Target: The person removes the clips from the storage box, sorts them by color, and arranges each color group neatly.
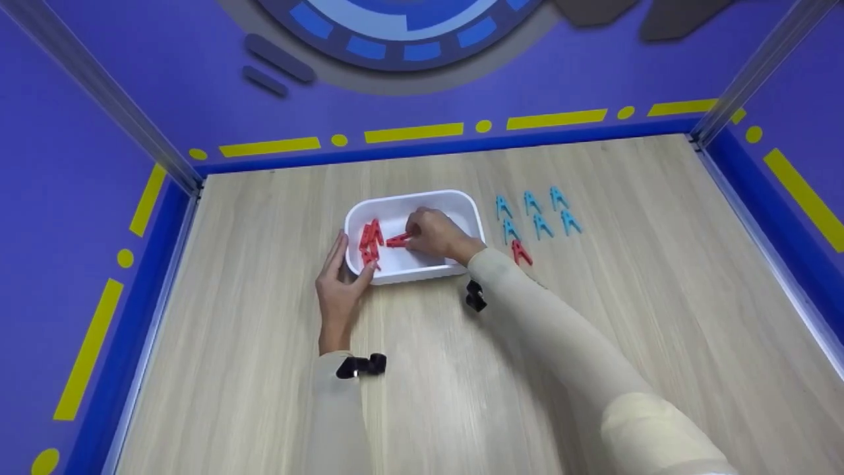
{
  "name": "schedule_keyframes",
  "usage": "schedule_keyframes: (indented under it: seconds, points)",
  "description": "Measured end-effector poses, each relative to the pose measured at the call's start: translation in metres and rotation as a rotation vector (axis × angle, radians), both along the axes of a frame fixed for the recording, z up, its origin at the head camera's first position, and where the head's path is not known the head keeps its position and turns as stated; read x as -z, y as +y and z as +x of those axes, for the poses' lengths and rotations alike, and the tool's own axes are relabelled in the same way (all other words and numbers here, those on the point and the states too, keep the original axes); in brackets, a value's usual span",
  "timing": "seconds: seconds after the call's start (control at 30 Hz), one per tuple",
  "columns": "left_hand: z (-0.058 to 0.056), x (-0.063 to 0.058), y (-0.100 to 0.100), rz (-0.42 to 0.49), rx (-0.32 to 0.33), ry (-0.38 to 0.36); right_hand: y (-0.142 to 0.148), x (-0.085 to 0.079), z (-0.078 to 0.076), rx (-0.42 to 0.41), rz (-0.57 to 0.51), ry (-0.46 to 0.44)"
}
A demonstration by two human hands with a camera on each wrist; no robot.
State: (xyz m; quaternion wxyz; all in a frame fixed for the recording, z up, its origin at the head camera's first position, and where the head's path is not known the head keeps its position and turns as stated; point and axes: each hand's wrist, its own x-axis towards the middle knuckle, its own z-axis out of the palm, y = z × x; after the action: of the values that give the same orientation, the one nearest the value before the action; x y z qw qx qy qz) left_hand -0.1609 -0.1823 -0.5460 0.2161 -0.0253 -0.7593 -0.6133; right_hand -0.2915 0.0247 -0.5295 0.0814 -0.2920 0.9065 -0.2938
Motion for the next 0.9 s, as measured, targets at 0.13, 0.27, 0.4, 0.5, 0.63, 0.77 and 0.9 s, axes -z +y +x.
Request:
schedule_keyframes:
  seconds: [0.13, 0.27, 0.4, 0.5, 0.63, 0.77, 0.9]
  points:
    - [0.000, -0.001, 0.001, -0.002, -0.003, -0.025, 0.004, -0.005, 0.002, 0.006, -0.020, -0.001]
    - [-0.004, 0.008, -0.001, 0.001, -0.015, -0.047, 0.008, -0.014, 0.005, 0.022, -0.036, 0.004]
    - [-0.013, 0.025, -0.005, -0.013, -0.032, -0.062, 0.014, -0.022, 0.010, 0.050, -0.060, -0.010]
    - [-0.015, 0.031, -0.007, -0.026, -0.037, -0.063, 0.019, -0.027, 0.014, 0.072, -0.090, -0.019]
    - [-0.015, 0.033, -0.008, -0.024, -0.024, -0.055, 0.029, -0.031, 0.022, 0.102, -0.157, -0.020]
    - [-0.015, 0.033, -0.010, -0.015, -0.010, -0.049, 0.041, -0.034, 0.028, 0.142, -0.221, -0.008]
    - [-0.014, 0.034, -0.010, -0.019, -0.006, -0.052, 0.052, -0.036, 0.032, 0.186, -0.244, 0.012]
